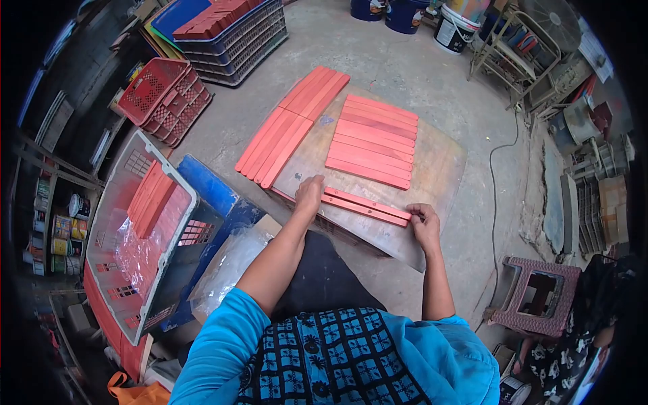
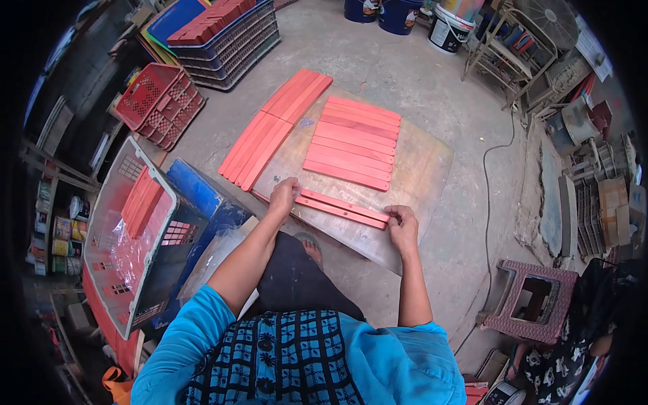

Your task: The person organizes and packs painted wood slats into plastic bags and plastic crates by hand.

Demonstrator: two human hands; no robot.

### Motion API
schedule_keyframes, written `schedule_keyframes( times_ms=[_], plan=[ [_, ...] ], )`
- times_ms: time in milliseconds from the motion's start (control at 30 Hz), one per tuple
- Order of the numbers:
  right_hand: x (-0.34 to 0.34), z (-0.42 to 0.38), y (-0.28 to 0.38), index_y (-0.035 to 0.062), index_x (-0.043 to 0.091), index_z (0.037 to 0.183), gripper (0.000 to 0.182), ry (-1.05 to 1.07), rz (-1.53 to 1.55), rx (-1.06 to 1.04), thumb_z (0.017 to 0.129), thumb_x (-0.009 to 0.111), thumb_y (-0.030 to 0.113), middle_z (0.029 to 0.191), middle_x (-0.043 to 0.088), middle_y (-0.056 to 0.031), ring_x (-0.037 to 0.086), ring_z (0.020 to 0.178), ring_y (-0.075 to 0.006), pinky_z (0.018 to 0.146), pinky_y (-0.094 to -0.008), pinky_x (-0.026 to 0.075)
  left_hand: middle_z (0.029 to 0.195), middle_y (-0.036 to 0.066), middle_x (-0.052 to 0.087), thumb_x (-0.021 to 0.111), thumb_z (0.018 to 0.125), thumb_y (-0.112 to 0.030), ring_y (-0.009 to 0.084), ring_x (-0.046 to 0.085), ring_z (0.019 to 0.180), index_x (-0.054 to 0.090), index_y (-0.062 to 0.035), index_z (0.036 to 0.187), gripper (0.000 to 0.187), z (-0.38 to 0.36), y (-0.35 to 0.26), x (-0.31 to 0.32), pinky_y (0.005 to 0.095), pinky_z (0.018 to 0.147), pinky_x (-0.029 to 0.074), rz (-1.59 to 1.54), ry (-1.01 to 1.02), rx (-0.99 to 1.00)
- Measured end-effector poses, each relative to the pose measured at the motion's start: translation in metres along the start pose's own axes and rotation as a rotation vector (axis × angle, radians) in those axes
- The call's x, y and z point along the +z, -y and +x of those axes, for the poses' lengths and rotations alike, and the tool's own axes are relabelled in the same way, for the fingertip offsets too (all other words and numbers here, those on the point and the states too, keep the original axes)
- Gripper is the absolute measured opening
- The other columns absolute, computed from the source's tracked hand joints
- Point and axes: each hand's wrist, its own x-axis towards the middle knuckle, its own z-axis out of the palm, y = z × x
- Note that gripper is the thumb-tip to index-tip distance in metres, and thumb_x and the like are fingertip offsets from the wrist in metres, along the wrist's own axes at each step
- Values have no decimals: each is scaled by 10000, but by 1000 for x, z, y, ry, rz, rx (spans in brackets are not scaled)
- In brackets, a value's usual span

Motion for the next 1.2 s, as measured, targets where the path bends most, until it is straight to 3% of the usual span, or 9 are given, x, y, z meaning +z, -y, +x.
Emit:
schedule_keyframes(
  times_ms=[100, 200, 367, 467, 667, 800, 900, 967, 1200],
  plan=[
    [17, 23, -15, 6, 654, 1036, 223, -141, -76, -49, 841, 572, 78, 917, 644, -118, 616, 803, -143, 712, -269, 491, 1156, 146, 587, 474, 836, -355, 246, 516, 1085, 529, 19, 1225, 543, 20, -6, 12, 307, 958, 355, -122, -198, 205],
    [21, 45, -3, 0, 642, 1076, 248, -79, 5, 116, 856, 572, 93, 872, 654, -99, 617, 751, -126, 685, -258, 495, 1205, 155, 564, 467, 848, -373, 268, 474, 1167, 458, -4, 1314, 594, 39, -1, 27, 351, 1012, 304, -429, -92, 110],
    [24, 47, -15, -18, 651, 882, 100, -67, 210, 142, 803, 617, 35, 727, 650, -86, 612, 644, -122, 645, -269, 496, 1115, 118, 596, 455, 865, -401, 210, 498, 1110, 545, -23, 1189, 507, 20, -11, 7, 357, 981, 318, -466, 44, 5],
    [17, 28, -5, -10, 628, 824, 52, -82, 233, 86, 777, 611, -26, 810, 653, -71, 607, 707, -115, 687, -255, 490, 1053, 91, 611, 459, 866, -401, 173, 530, 1028, 586, -32, 1062, 437, 6, -9, 2, 325, 932, 346, -504, 72, -32],
    [5, 16, -22, -29, 622, 918, 147, 106, 254, -77, 785, 561, -41, 970, 621, -102, 609, 863, -159, 771, -262, 480, 1064, 93, 607, 465, 868, -389, 183, 541, 1017, 579, -17, 1055, 432, 12, -7, -3, 323, 905, 380, -276, 140, -73],
    [16, 42, -22, -30, 622, 985, 172, -125, 116, 5, 838, 551, 23, 962, 621, -109, 602, 846, -152, 738, -264, 483, 1209, 120, 536, 461, 870, -387, 207, 481, 1125, 514, 6, 1208, 521, 31, -25, 4, 341, 987, 340, -491, 35, 64],
    [28, 69, -33, -27, 615, 1025, 189, -156, 54, 94, 864, 556, 51, 944, 621, -92, 590, 790, -119, 680, -257, 490, 1290, 116, 474, 455, 874, -386, 211, 442, 1166, 464, 4, 1281, 563, 55, -23, 13, 348, 1036, 293, -576, 120, -37],
    [23, 72, -1, -27, 618, 1018, 200, -63, 198, 335, 831, 586, 35, 939, 620, -118, 608, 881, -140, 761, -283, 497, 1270, 101, 492, 445, 880, -386, 196, 448, 1159, 472, -2, 1272, 550, 48, -32, 11, 338, 1036, 288, -563, 165, -61],
    [8, 40, -20, -21, 609, 1048, 272, -59, 313, 123, 782, 583, -66, 873, 607, -60, 567, 788, -114, 750, -240, 485, 1135, 64, 568, 431, 903, -337, 142, 514, 1053, 544, -2, 1184, 452, 12, -11, -2, 278, 944, 373, -463, 292, 14]
  ],
)
